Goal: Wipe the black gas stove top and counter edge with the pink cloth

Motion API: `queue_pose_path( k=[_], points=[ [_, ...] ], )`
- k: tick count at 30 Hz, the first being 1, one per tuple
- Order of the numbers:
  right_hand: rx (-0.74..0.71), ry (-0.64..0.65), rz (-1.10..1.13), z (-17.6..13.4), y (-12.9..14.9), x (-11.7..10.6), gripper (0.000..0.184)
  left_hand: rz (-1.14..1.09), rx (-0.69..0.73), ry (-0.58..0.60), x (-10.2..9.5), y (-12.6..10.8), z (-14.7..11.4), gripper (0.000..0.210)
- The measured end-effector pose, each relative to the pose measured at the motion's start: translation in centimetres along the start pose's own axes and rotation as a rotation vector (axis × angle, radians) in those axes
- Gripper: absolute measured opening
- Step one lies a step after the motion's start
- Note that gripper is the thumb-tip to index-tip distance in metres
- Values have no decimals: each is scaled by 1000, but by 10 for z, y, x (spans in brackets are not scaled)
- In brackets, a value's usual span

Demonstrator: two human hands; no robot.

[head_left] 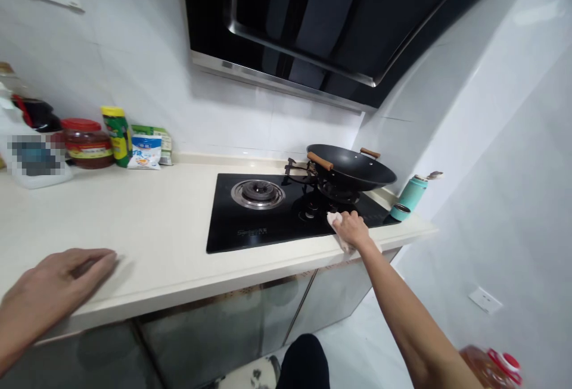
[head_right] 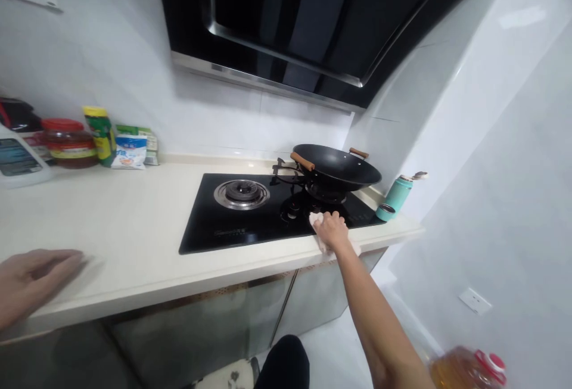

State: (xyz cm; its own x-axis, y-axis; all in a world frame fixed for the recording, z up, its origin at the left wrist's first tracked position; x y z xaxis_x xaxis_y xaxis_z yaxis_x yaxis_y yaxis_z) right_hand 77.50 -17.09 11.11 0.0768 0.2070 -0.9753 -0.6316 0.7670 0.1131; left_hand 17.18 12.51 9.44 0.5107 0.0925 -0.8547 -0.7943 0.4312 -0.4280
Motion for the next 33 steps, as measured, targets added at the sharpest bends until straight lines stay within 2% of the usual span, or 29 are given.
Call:
queue_pose_path(
  k=[4, 9, 18, 24, 26, 28, 33],
  points=[
    [-111, -1, -25, -26, 53, -1, 47, -24, -7, 26, -3, -11, -7, 58],
    [-260, -7, -35, -53, 136, -3, 44, -9, 5, 40, -4, -17, -11, 56],
    [-489, 61, 100, -86, 277, -7, 47, -9, 18, 28, -9, -27, -20, 54],
    [-749, 96, 171, -146, 363, -11, 50, -21, -15, 38, -13, -30, -24, 54],
    [-830, 95, 180, -170, 375, -12, 50, -16, -23, 26, -14, -30, -25, 54],
    [-894, 87, 195, -189, 376, -14, 47, -16, -9, 10, -16, -30, -25, 53],
    [-1026, 138, 276, -205, 340, -16, 43, -24, -11, 11, -17, -27, -24, 57]
  ],
)
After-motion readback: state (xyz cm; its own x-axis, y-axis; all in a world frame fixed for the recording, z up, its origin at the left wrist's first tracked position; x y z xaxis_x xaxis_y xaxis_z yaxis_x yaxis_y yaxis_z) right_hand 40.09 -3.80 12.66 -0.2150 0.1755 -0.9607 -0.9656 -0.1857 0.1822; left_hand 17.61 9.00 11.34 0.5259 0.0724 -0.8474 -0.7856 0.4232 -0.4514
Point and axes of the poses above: each hand's wrist, its own z-axis towards the middle knuckle, its own x-axis out of the palm, y = z × x, the point moved 7 cm from there along z, towards the middle knuckle, and after that the axes turned 1 degree about -z, right-handed, at the moved point
